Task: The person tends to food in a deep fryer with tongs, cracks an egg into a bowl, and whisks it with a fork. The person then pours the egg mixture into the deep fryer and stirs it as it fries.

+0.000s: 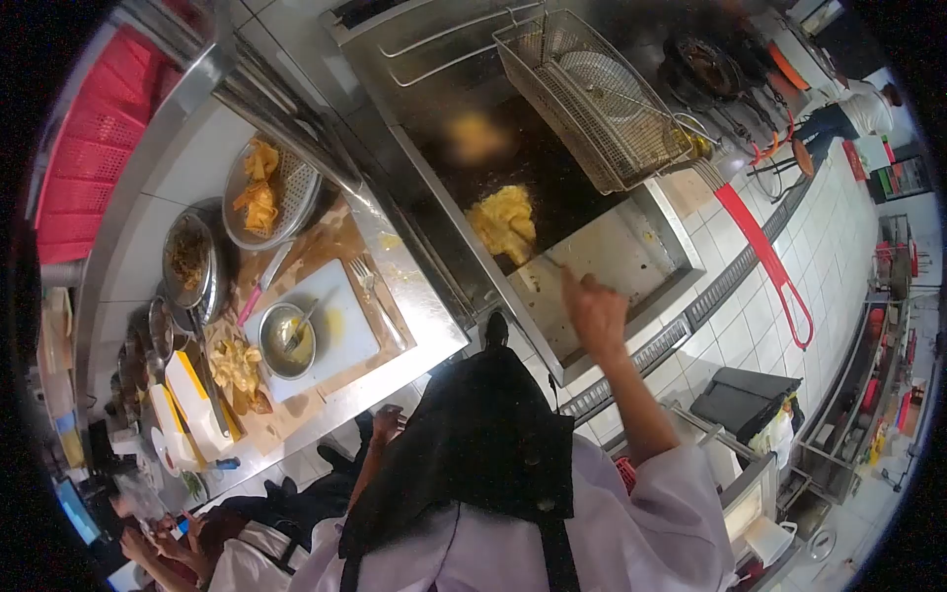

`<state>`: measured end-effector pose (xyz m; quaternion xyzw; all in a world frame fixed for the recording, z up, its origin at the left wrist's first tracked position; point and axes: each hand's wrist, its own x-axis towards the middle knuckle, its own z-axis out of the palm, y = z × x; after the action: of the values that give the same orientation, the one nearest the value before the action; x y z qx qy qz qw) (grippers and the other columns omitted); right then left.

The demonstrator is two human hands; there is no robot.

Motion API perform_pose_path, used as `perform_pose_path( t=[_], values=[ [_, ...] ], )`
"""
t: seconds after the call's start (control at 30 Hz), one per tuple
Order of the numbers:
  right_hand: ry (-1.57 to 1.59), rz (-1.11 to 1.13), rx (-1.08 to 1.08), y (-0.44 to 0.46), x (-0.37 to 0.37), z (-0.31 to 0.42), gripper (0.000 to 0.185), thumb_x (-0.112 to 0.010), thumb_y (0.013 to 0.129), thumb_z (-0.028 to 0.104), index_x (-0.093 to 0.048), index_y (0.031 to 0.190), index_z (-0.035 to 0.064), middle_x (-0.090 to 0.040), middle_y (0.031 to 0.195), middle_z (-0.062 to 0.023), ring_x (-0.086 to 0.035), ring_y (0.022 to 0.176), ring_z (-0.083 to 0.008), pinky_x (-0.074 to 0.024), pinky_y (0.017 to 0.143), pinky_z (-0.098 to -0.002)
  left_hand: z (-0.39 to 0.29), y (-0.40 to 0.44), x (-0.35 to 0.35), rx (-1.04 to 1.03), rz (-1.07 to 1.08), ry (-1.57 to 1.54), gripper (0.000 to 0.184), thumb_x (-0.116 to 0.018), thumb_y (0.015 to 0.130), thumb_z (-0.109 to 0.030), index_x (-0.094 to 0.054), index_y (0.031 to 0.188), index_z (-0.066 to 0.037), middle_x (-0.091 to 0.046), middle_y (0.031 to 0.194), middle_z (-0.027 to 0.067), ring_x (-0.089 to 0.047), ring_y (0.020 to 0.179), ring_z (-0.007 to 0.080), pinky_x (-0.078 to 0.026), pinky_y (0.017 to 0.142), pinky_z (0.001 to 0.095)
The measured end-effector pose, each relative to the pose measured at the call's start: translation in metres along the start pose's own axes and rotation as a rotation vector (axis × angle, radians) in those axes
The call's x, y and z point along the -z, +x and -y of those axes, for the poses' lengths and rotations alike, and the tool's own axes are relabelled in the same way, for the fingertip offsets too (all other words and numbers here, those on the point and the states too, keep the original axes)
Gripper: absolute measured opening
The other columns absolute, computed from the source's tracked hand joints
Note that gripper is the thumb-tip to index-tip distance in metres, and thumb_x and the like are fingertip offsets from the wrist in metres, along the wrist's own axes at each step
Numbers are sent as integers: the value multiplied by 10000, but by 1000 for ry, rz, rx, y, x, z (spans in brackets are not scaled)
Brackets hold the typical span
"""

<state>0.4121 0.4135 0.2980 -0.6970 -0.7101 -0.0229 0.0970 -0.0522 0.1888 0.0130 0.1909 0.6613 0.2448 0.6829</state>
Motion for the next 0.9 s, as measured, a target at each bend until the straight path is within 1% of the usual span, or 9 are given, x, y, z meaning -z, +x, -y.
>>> perform_pose_path(
  t=[0.17,0.3,0.4,0.5,0.53,0.63,0.7,0.77,0.9],
  values=[
    [-6,21,-96,-23,6,11,280,-625,769,230,-613,1043,175,-594,694,-88,-589,545,-273,-469,509,-373,-27,1,-8,54,-76,106,196,-516,866,-191,-566,975,-36,-609,690,109,-563,479,190,-457,410,291],
    [202,12,-232,-9,61,3,269,-640,760,248,-629,1009,145,-613,678,-136,-611,586,-286,-488,535,-356,-21,-3,-4,38,-72,155,197,-502,872,-196,-570,958,-32,-603,672,106,-554,457,194,-459,402,305],
    [256,-28,-300,5,62,-11,249,-636,760,246,-637,983,135,-620,683,-154,-618,615,-295,-491,560,-373,-1,-1,3,173,-143,193,188,-530,840,-182,-579,945,-34,-612,721,100,-584,522,205,-495,469,349],
    [174,-13,-274,18,49,-20,240,-628,760,247,-639,970,131,-615,670,-164,-619,628,-304,-491,567,-393,28,11,18,53,81,-1,198,-561,796,-173,-582,952,-53,-619,789,92,-605,604,215,-516,564,387],
    [106,30,-243,21,42,-23,242,-625,758,248,-637,970,132,-611,658,-165,-618,631,-311,-491,568,-398,6,-4,5,-9,82,394,231,-582,768,-164,-576,962,-38,-618,813,93,-608,637,219,-514,596,394],
    [32,161,-156,30,16,-27,273,-609,761,251,-618,1009,136,-612,690,-162,-619,640,-324,-495,566,-405,5,-12,-6,-124,20,384,260,-603,776,-145,-557,977,13,-611,820,115,-606,650,223,-509,581,369],
    [-37,226,-154,38,-3,-30,291,-603,762,249,-605,1031,139,-611,720,-157,-619,645,-329,-497,571,-409,-4,-17,-19,115,-101,54,236,-587,817,-141,-556,981,25,-604,794,132,-598,629,213,-499,534,328],
    [-108,286,-150,46,-10,-33,309,-598,763,247,-593,1054,141,-611,750,-152,-619,650,-333,-498,576,-412,-15,-20,-32,45,-104,60,220,-551,856,-171,-560,994,1,-600,762,135,-585,578,203,-486,493,293],
    [-109,246,-228,53,5,-38,307,-576,789,241,-580,1076,131,-613,793,-163,-624,680,-338,-500,604,-414,-36,-26,-51,141,-163,134,222,-548,854,-173,-562,987,5,-605,747,121,-580,545,191,-474,472,287]
  ],
)
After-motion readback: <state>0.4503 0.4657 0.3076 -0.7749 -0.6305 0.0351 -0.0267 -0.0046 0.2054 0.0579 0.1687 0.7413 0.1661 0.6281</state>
